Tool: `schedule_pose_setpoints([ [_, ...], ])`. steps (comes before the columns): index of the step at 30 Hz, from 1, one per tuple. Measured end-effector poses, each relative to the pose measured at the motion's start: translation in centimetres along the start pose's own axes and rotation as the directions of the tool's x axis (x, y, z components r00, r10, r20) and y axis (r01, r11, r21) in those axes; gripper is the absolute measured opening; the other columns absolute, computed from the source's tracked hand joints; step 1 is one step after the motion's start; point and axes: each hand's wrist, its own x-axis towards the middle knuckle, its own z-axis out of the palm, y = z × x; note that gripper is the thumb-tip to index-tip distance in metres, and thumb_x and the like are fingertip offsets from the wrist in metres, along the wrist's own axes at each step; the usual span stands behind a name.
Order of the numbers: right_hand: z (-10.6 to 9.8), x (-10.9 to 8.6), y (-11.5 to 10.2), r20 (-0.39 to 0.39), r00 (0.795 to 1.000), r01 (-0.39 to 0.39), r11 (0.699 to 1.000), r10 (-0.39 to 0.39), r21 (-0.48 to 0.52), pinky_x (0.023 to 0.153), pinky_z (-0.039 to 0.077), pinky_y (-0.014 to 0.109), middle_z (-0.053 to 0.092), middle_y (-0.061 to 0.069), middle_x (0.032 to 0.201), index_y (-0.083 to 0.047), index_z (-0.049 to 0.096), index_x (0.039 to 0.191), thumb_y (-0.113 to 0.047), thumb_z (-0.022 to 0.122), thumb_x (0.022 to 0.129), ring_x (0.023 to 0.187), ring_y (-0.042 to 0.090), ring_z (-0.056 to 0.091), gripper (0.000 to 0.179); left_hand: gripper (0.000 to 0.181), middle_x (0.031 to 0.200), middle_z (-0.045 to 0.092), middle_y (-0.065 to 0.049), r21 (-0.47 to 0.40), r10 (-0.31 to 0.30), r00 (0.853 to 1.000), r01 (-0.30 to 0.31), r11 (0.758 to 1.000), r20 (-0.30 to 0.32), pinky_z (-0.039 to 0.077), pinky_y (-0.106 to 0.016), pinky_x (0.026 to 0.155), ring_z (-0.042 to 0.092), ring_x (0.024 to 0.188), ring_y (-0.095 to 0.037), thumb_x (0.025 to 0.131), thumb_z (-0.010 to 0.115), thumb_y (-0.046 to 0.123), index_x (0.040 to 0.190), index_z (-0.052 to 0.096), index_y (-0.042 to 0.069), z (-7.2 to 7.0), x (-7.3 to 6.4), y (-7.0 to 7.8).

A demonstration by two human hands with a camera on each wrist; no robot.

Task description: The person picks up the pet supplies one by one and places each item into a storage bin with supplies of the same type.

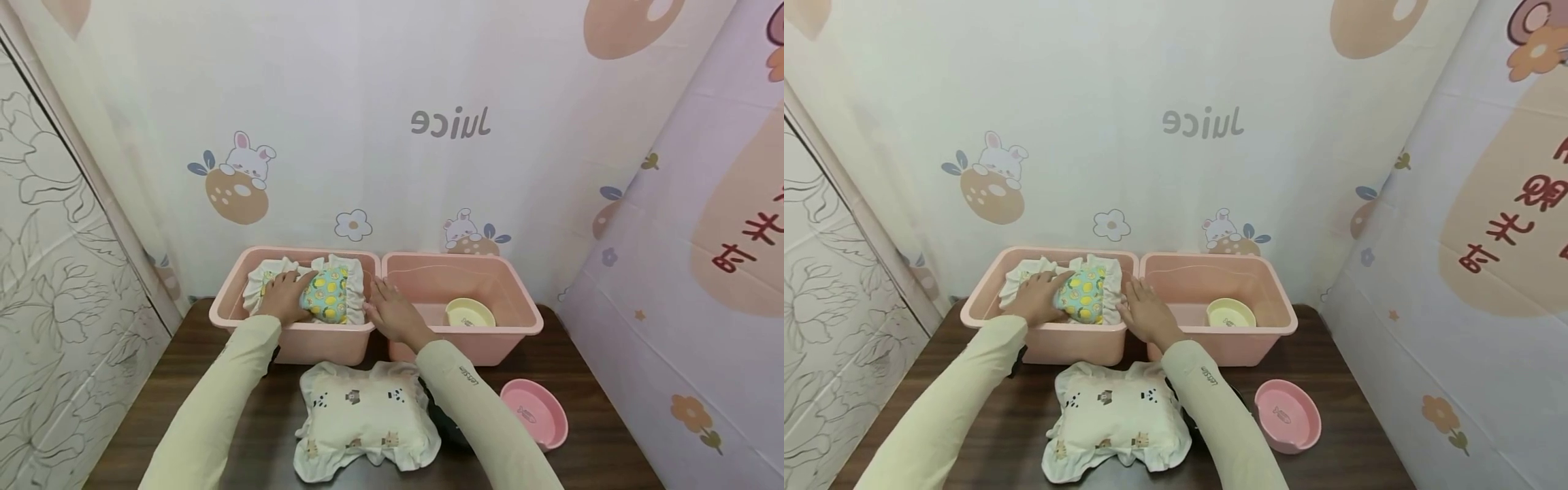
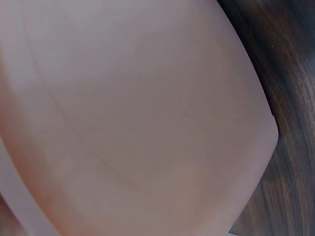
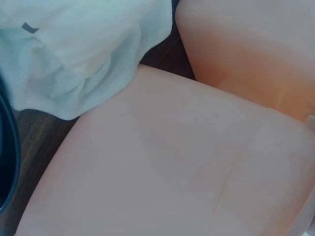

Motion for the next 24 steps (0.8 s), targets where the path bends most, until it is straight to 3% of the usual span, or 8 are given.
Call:
schedule_pose_setpoints([
  [6, -0.1, -0.1, 0.1, -0.003, 1.0, 0.0, 1.0, 0.0, 0.004, 0.118, 0.016, 0.041, 0.016, 0.01, 0.16, -0.002, 0.02, 0.152, -0.041, 0.033, 0.103, 0.147, 0.028, 0.011, 0.064, 0.092, 0.141, 0.041, -0.023, -0.038, -0.034, 0.998, 0.036, 0.999, 0.055, 0.03, -0.065, 0.1, 0.036, 0.128, -0.047, 0.071, 0.086, 0.027, 0.148, 0.038, 0.02, 0.3, 0.3, 0.2],
  [19, -0.4, -0.3, -0.1, -0.015, 1.0, 0.025, 1.0, -0.025, -0.002, 0.118, 0.017, 0.042, 0.019, 0.014, 0.158, 0.0, 0.022, 0.151, -0.043, 0.029, 0.104, 0.147, 0.03, 0.013, 0.065, 0.089, 0.135, 0.046, -0.023, 0.022, -0.051, 0.997, 0.05, 0.999, 0.055, 0.035, -0.063, 0.096, 0.041, 0.123, -0.047, 0.07, 0.086, 0.027, 0.146, 0.041, 0.018, 1.1, 0.6, 0.1],
  [24, -0.5, -0.4, -0.3, -0.011, 1.0, 0.011, 1.0, -0.011, 0.012, 0.118, 0.017, 0.042, 0.018, 0.012, 0.159, -0.001, 0.021, 0.152, -0.041, 0.032, 0.103, 0.147, 0.03, 0.013, 0.064, 0.088, 0.137, 0.045, -0.023, 0.011, -0.058, 0.992, 0.057, 0.998, 0.114, 0.035, -0.063, 0.097, 0.039, 0.124, -0.048, 0.072, 0.084, 0.028, 0.147, 0.04, 0.017, 1.0, 0.8, 0.2],
])
